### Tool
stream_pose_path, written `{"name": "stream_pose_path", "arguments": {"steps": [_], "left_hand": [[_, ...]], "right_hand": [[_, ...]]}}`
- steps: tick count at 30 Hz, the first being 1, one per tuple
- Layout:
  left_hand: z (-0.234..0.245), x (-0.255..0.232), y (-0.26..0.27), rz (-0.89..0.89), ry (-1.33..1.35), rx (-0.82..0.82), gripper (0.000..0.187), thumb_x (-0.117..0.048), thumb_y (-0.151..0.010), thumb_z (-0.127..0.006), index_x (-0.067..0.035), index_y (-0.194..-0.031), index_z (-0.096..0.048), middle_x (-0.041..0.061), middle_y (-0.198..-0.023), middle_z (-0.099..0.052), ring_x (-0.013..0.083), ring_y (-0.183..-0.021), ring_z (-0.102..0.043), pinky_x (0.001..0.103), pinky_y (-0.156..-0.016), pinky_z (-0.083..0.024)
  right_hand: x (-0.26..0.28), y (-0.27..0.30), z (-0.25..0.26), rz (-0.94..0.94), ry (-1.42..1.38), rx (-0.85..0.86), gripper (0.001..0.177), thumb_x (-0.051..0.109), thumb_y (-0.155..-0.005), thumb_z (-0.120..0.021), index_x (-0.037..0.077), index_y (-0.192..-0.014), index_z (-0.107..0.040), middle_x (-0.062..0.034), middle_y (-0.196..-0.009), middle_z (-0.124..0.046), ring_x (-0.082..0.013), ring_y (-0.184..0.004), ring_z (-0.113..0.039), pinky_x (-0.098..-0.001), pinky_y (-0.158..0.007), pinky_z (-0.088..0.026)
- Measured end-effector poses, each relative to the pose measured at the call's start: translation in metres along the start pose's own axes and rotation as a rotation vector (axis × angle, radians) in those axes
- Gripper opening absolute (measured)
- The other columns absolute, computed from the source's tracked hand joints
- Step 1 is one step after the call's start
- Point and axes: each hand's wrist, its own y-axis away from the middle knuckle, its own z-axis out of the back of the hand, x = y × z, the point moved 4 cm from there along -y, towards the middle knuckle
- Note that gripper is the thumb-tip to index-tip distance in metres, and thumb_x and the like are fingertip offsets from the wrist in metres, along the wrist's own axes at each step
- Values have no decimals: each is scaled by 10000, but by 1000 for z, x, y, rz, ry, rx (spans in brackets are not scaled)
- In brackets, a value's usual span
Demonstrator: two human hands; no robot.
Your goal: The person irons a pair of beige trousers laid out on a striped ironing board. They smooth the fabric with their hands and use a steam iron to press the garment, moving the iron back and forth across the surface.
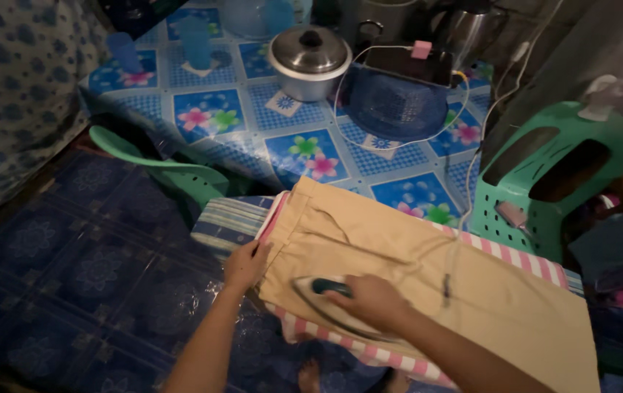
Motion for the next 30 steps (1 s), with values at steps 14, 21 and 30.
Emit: {"name": "stream_pose_path", "arguments": {"steps": [14, 21, 30], "left_hand": [[-5, 2, 1, 41, -32, -34, 471, -572, -930, -563, -148, -1009, -753, 166, -923, -744, 417, -917, -686, 493, -772, -529], [-1, -6, -1, 63, -72, 9, 528, -590, -948, -497, -139, -1050, -752, 186, -971, -750, 434, -959, -687, 507, -813, -537], [-25, -26, -31, 88, -134, -144, 480, -508, -967, -511, -79, -1042, -715, 207, -1006, -744, 452, -966, -685, 527, -856, -525]], "right_hand": [[-30, -2, 0, -40, 24, 19, 643, 689, -905, -540, 69, -932, -710, -185, -860, -734, -393, -832, -713, -499, -749, -561], [-124, 76, 24, -243, 43, 3, 560, 648, -873, -595, 116, -1000, -715, -186, -817, -738, -397, -816, -721, -495, -762, -566], [-114, 42, 13, -188, -37, -75, 595, 665, -875, -591, 90, -956, -722, -182, -831, -739, -399, -818, -719, -505, -760, -562]]}}
